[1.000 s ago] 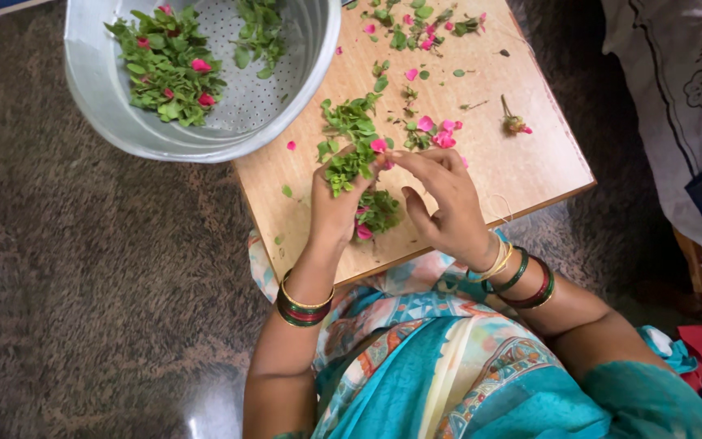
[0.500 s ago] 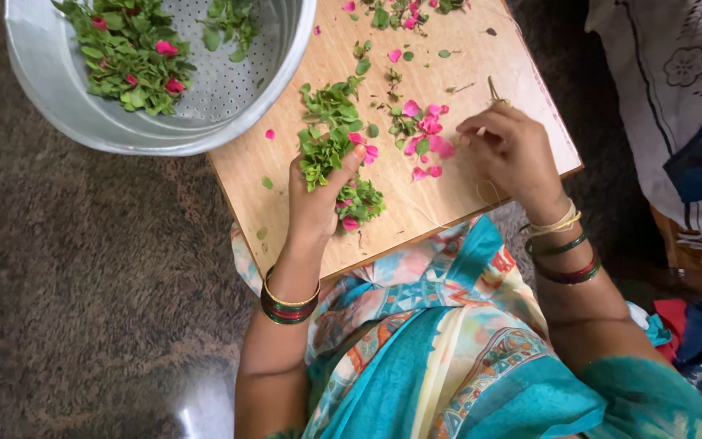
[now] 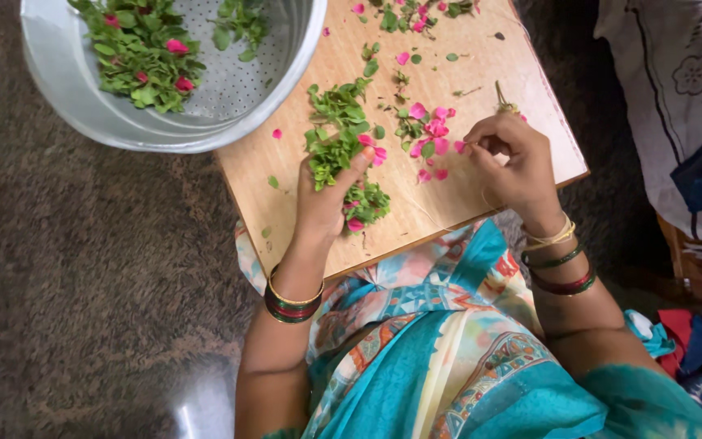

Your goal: The person removes petals and small leaves from flower stems by hand, placing the separated pieces onto a wooden board and into a metal colander.

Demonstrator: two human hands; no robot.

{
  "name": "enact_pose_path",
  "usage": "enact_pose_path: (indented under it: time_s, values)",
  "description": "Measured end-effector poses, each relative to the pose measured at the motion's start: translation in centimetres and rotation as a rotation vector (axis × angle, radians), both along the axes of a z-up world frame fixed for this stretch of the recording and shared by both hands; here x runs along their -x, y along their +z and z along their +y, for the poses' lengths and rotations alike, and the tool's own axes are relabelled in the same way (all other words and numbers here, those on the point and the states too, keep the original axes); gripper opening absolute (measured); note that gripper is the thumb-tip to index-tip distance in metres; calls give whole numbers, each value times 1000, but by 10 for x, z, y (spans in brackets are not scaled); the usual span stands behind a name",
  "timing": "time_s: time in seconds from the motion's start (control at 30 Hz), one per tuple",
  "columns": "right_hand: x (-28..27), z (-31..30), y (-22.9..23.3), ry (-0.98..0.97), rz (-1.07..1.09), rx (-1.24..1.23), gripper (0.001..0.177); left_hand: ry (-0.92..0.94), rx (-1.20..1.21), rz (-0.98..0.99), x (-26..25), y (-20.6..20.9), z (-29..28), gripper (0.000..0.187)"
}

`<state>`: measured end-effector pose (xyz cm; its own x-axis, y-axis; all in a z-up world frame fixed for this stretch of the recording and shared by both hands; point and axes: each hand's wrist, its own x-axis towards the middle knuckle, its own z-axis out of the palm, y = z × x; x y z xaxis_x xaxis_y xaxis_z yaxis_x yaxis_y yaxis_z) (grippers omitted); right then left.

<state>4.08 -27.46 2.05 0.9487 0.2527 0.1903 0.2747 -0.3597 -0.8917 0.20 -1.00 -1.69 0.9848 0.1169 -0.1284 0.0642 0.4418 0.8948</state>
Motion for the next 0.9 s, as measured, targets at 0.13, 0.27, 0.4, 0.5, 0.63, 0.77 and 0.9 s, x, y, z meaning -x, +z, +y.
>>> enact_pose_path:
  time_s: [0.13,0.27,0.4,0.5,0.63,0.77,0.9]
  values:
    - [4,17,6,56,123,-386,13,-37,37,1,3,-8,-5,17]
    - [7,49,8,132,263,-502,13,-65,17,1,3,-8,-6,18]
    - [7,80,1,115,257,-610,20,-69,30,-16,3,-5,-7,18]
    - [9,91,-6,86,168,-678,17,-54,21,-40,5,-2,-8,17]
    - [11,98,-11,128,122,-735,12,-25,-11,-83,4,-1,-9,13]
    - [14,101,-10,124,72,-679,9,-18,-29,-121,4,-1,-8,10]
    - [19,100,-5,143,94,-652,10,2,-16,-53,4,2,-8,16]
